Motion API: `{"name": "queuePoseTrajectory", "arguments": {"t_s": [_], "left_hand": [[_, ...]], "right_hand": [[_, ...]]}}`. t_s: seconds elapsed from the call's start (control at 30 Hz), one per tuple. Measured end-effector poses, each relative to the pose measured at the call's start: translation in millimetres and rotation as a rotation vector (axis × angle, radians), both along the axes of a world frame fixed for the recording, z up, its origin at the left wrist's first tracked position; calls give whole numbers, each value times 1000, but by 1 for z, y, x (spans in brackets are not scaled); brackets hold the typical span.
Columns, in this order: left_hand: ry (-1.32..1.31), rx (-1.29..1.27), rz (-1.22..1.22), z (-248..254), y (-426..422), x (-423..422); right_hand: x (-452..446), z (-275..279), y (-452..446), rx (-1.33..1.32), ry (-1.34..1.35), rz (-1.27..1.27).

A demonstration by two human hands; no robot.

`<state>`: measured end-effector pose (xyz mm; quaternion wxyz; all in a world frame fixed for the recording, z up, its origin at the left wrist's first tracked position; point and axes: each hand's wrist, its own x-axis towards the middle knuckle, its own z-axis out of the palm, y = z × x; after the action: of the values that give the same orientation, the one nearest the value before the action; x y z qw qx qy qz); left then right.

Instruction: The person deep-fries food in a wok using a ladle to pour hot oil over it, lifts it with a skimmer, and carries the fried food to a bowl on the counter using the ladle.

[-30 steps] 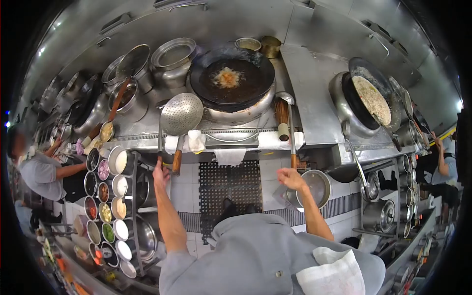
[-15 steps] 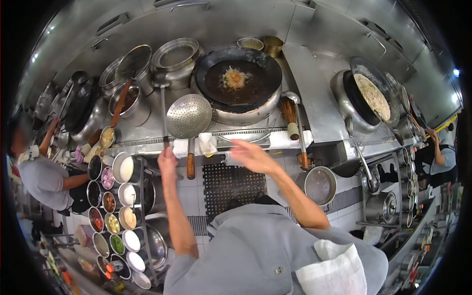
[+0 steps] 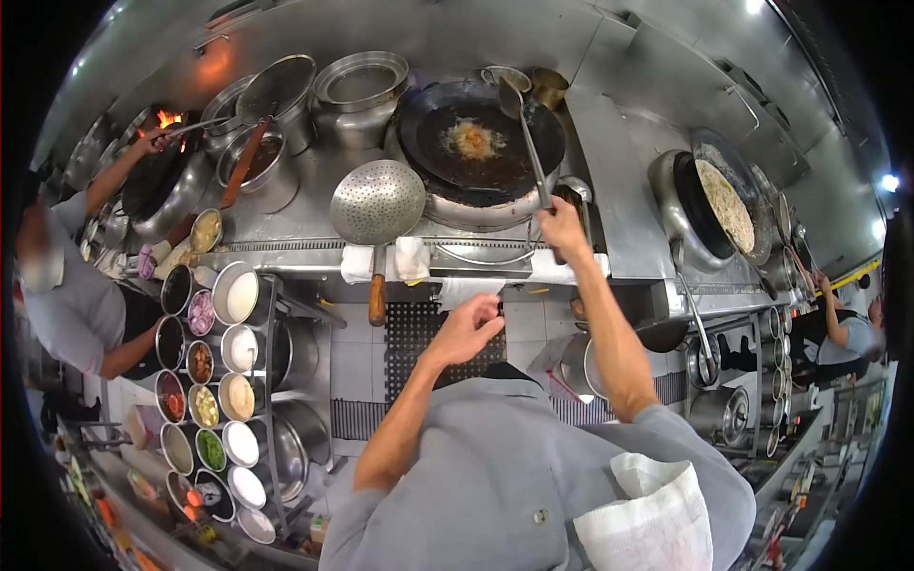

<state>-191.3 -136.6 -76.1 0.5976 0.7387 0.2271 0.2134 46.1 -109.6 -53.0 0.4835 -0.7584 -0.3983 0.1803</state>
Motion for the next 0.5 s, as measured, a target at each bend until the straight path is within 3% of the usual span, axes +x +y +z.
{"name": "queuePoseTrajectory", "arguments": {"t_s": [0.07, 0.27, 0.5], "left_hand": [[-25, -178, 74, -10, -2, -18], [66, -352, 321, -31, -14, -73], [92, -402, 513, -62, -26, -110]], "right_hand": [[20, 7, 1, -201, 195, 52], [26, -3, 14, -378, 235, 77], [9, -10, 27, -344, 480, 145]]}}
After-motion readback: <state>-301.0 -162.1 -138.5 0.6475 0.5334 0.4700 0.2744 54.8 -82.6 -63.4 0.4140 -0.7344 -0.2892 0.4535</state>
